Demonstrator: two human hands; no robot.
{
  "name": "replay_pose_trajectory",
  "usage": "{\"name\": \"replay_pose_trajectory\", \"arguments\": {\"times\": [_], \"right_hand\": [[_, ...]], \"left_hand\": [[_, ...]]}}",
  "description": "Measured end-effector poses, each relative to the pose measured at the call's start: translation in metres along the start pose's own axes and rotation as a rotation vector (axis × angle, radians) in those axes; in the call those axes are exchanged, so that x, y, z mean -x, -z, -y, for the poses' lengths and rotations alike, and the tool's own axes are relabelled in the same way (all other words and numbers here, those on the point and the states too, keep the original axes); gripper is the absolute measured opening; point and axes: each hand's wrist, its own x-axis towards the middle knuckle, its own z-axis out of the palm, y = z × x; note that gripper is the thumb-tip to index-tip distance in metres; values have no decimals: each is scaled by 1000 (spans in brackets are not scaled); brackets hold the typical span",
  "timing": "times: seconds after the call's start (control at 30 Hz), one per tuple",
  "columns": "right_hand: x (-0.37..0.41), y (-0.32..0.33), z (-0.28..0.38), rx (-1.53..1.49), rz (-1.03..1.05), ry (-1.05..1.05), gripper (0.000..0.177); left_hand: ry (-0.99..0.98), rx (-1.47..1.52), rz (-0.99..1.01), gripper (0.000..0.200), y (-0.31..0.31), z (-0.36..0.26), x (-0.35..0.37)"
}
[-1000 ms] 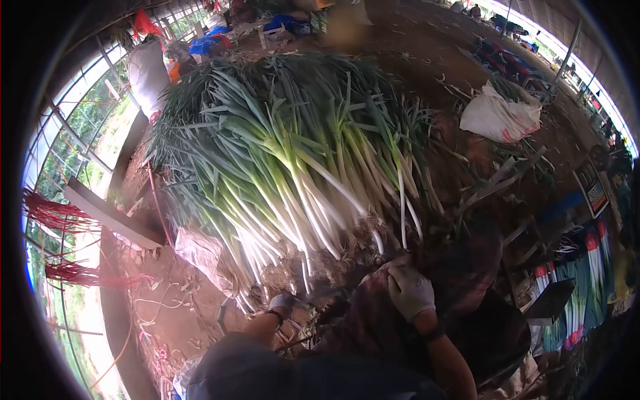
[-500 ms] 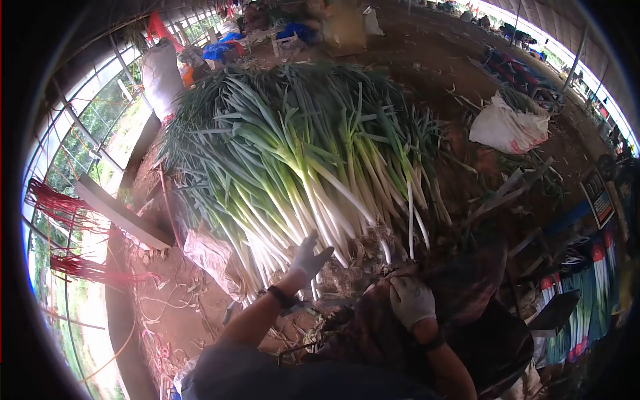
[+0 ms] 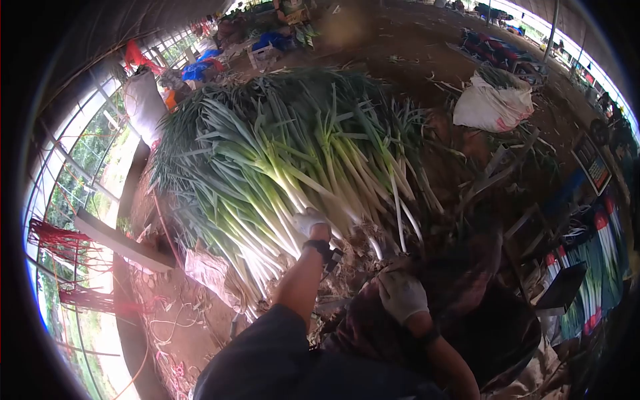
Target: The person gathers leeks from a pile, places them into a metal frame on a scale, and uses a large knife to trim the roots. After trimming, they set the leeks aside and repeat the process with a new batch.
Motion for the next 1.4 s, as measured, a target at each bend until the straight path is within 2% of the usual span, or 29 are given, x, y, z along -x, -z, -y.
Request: {"name": "replay_pose_trajectory", "arguments": {"times": [0.1, 0.13, 0.33, 0.57, 0.77, 0.87, 0.9, 1.0, 1.1, 1.13, 1.17, 1.2, 1.23, 1.27, 1.3, 1.37, 1.4], "right_hand": [[2, -2, -3, -29, -13, 11, 18], [2, -2, -2, -39, -6, 9, 17], [-5, 0, 1, -119, -35, 28, 12], [-12, -1, 6, -126, -31, 53, 11], [-10, -2, 4, -61, 3, 22, 12], [-6, 1, 2, -90, -69, 51, 15], [-5, 4, 2, -95, -70, 55, 16], [-1, 13, 3, -173, -90, -27, 16], [-6, 12, -6, -414, -337, 28, 22], [-8, 9, -17, -613, -355, 59, 33], [-15, 20, -6, -682, -333, 28, 34], [-24, 41, 12, -749, -311, -2, 36], [-28, 51, 23, -815, -289, -32, 37], [-27, 43, 20, -1232, 31, -196, 47], [-30, 40, 23, -990, 174, -152, 51], [-43, 38, 30, -489, 431, -55, 60], [-50, 24, 16, -475, 693, -141, 69]], "left_hand": [[-57, -305, 118, 55, -13, -9, 4], [-71, -351, 115, 54, -18, -9, 7], [-21, -392, -92, 50, -56, -22, 17], [38, -417, -241, 46, -84, -40, 11], [79, -351, -198, 42, -87, -43, -3], [37, -282, -125, 41, -70, -31, -13], [12, -250, -77, 40, -55, -30, -13], [23, -67, 392, 39, -3, -22, -5], [196, 165, 698, 41, 65, -23, 17], [257, 246, 793, 41, 82, -19, 20], [317, 331, 887, 42, 93, -12, 20], [-4, 392, 1066, 39, 105, 19, 19], [2, 446, 1164, 35, 137, 14, 46], [13, 497, 1262, 32, 169, 8, 73], [217, 537, 1220, 29, 177, 7, 88], [-678, 408, 1406, 29, 185, 41, 98], [-380, 554, 1471, 30, 181, 45, 104]]}}
